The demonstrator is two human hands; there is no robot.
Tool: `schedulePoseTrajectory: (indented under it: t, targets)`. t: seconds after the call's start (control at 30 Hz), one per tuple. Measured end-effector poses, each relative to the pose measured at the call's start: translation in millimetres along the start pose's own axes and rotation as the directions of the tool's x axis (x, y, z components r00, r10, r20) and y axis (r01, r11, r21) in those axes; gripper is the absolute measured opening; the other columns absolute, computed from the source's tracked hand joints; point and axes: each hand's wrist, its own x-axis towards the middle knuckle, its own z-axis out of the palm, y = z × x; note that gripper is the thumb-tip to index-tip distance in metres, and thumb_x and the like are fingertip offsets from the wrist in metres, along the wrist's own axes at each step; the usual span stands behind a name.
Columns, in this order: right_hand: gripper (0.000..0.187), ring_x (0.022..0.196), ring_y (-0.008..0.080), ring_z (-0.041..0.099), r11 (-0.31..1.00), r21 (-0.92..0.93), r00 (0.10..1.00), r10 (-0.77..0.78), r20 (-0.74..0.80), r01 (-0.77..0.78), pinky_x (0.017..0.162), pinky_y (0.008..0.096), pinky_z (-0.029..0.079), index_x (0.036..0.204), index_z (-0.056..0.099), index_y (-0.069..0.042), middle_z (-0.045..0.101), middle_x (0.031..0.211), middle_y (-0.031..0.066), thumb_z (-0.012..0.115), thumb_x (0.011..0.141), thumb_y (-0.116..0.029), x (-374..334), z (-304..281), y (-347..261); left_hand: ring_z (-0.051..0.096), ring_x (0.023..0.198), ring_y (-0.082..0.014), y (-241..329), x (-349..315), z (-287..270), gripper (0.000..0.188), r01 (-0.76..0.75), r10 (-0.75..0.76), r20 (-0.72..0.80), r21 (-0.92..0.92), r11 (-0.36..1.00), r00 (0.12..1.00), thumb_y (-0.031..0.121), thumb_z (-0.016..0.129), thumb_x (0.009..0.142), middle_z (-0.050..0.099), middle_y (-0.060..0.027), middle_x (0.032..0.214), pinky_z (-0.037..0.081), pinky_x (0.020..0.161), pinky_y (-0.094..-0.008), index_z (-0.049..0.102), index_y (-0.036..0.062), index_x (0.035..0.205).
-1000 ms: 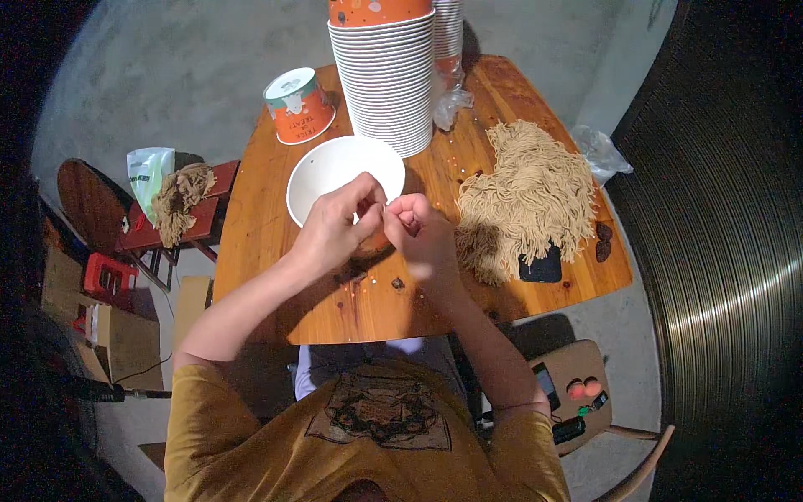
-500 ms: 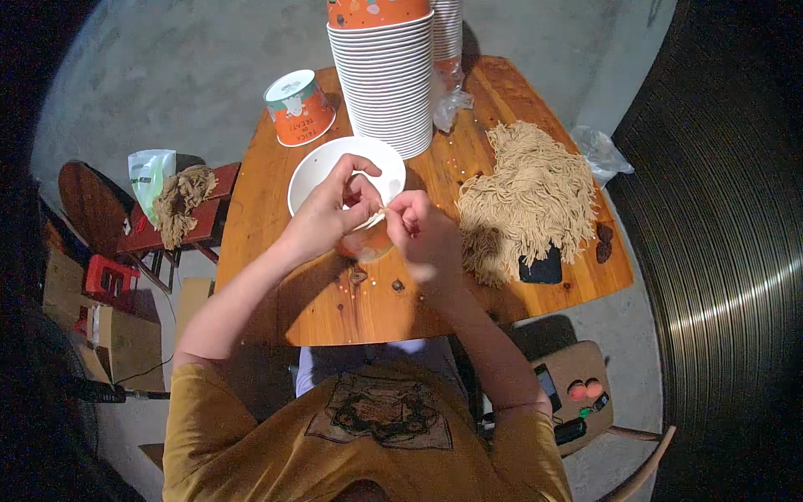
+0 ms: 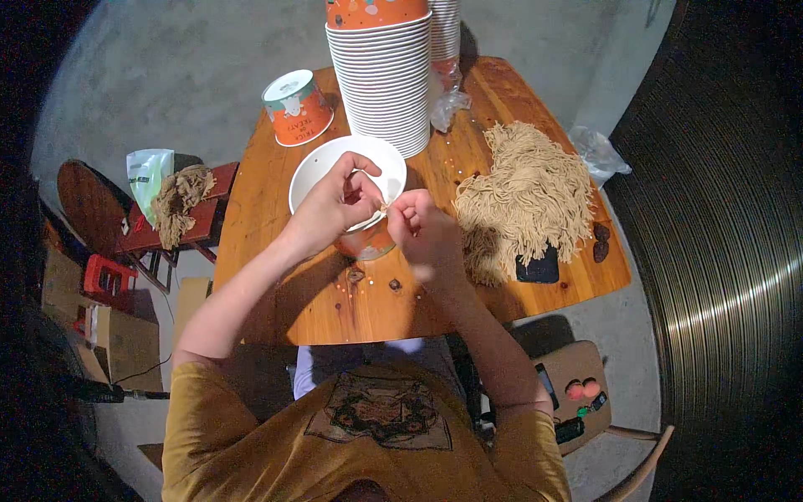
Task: Unwrapping a stack of paper cups and using a needle and string to decorate or add a handle to a cup.
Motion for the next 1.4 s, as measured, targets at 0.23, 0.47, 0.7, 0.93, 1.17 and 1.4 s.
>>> schedulePoseTrajectory:
  t: [0.23,0.47,0.7,0.93,1.17,1.4]
  targets:
    - [0.01,0.057,0.0148,0.059,0.994,-0.096,0.999,-0.052,-0.011,0.051,0.055,0.029,0.047,0.09,0.053,-0.005,0.059,0.066,0.006,0.06,0.085,-0.009,-1,3,0,0.053,0.072,-0.008,-6,3,-2,0.032,0.0,0.002,0.033,-0.047,0.999,0.999,-0.004,0.058,0.08,0.056,-0.0018,0.078,0.045,0.068,-0.0217,0.043,0.0005,0.108]
    - [0.022,0.064,0.0236,0.061,0.818,-0.413,0.899,-0.438,0.003,0.4,0.054,0.0368,0.048,0.097,0.05,-0.011,0.058,0.076,0.0065,0.065,0.08,-0.01,0,-1,4,0.056,0.077,-0.0083,-7,8,-9,0.035,0.155,-0.14,0.092,-0.181,0.971,0.986,-0.002,0.061,0.081,0.059,-0.0027,0.083,0.045,0.074,-0.0217,0.043,0.0008,0.11]
    - [0.035,0.065,0.0216,0.057,0.451,-0.664,0.743,-0.623,0.245,0.597,0.05,0.0317,0.048,0.101,0.054,-0.017,0.053,0.076,0.0016,0.072,0.072,-0.006,6,-15,-10,0.056,0.077,-0.0086,-3,7,-11,0.037,0.205,-0.197,0.079,-0.125,0.971,0.977,-0.003,0.062,0.078,0.06,-0.0025,0.084,0.045,0.073,-0.0217,0.043,0.0015,0.111]
    - [0.029,0.066,0.02,0.058,0.247,-0.731,0.682,-0.624,0.383,0.636,0.052,0.0305,0.049,0.096,0.055,-0.011,0.051,0.076,0.0028,0.071,0.071,-0.012,14,-13,-17,0.055,0.074,-0.0095,-1,6,-10,0.036,0.194,-0.189,0.054,-0.107,0.975,0.981,-0.001,0.061,0.078,0.057,-0.0038,0.079,0.046,0.068,-0.0221,0.042,-0.0021,0.109]
    - [0.012,0.058,0.0086,0.046,0.986,-0.162,0.929,0.027,0.368,0.035,0.049,0.0262,0.038,0.077,0.057,-0.007,0.049,0.064,-0.005,0.057,0.081,-0.018,34,-20,-24,0.054,0.075,-0.0084,-8,6,-6,0.033,0.14,-0.135,0.068,-0.083,0.987,0.989,-0.002,0.059,0.08,0.057,-0.0028,0.081,0.044,0.068,-0.0217,0.043,0.0006,0.109]
    - [0.016,0.052,0.0005,0.033,0.871,0.159,0.789,0.325,0.522,-0.464,0.047,0.0173,0.026,0.077,0.058,-0.011,0.048,0.064,-0.0068,0.054,0.086,-0.024,39,-32,-38,0.053,0.076,-0.0069,-6,6,-7,0.033,0.187,-0.183,0.069,-0.056,0.981,0.981,-0.004,0.059,0.08,0.057,-0.0022,0.082,0.043,0.07,-0.0211,0.042,0.0019,0.108]
